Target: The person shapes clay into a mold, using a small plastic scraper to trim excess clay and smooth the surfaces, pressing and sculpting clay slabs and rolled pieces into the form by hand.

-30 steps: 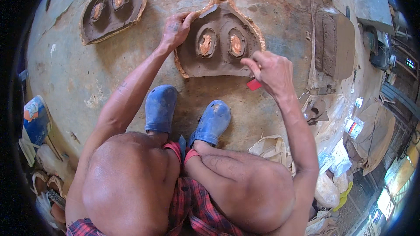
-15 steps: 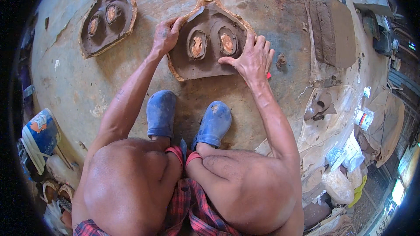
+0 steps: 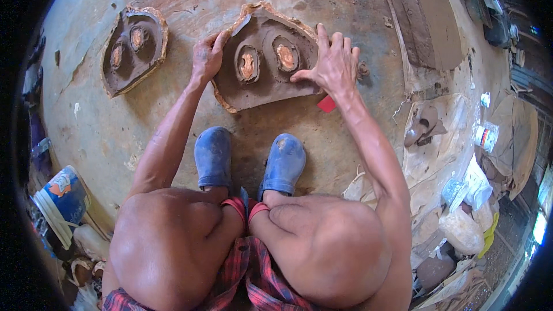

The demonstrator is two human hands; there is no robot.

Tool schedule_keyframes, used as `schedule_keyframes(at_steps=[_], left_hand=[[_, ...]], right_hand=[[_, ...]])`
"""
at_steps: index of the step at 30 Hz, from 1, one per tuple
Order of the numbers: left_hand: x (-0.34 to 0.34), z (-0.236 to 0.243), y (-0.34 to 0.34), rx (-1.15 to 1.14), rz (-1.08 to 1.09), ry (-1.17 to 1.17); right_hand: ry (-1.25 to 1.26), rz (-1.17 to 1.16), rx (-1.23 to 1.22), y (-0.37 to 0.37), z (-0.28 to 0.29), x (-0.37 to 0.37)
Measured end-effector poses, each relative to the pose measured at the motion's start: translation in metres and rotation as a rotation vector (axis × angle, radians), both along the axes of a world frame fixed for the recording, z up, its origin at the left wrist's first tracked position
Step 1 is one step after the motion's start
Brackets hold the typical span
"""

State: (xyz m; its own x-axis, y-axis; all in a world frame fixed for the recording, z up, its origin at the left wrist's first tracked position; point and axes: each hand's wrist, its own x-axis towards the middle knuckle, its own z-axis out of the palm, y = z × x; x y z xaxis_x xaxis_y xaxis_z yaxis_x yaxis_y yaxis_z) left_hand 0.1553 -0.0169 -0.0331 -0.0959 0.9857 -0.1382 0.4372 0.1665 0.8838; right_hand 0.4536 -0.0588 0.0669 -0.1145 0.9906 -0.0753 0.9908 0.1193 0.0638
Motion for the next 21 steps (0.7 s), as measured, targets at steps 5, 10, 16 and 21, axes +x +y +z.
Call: schedule_keyframes(at_steps=[5, 10, 16, 21], left_hand=[[-0.005, -0.005, -0.002, 0.002, -0.025, 0.075], [-0.003, -0.004, 0.000, 0.004, -0.031, 0.089], [-0.003, -0.002, 0.005, 0.069, -0.016, 0.023], [-0.009, -0.017, 0.001, 0.024, -0.009, 0.065]], right_hand=[[0.058, 0.226, 0.121, 0.001, -0.005, 0.001], [0.092, 0.208, 0.106, 0.009, -0.009, 0.011], [0.043, 0.300, 0.052, 0.027, -0.003, 0.021], [0.143, 0.298, 0.106, 0.026, -0.011, 0.025]])
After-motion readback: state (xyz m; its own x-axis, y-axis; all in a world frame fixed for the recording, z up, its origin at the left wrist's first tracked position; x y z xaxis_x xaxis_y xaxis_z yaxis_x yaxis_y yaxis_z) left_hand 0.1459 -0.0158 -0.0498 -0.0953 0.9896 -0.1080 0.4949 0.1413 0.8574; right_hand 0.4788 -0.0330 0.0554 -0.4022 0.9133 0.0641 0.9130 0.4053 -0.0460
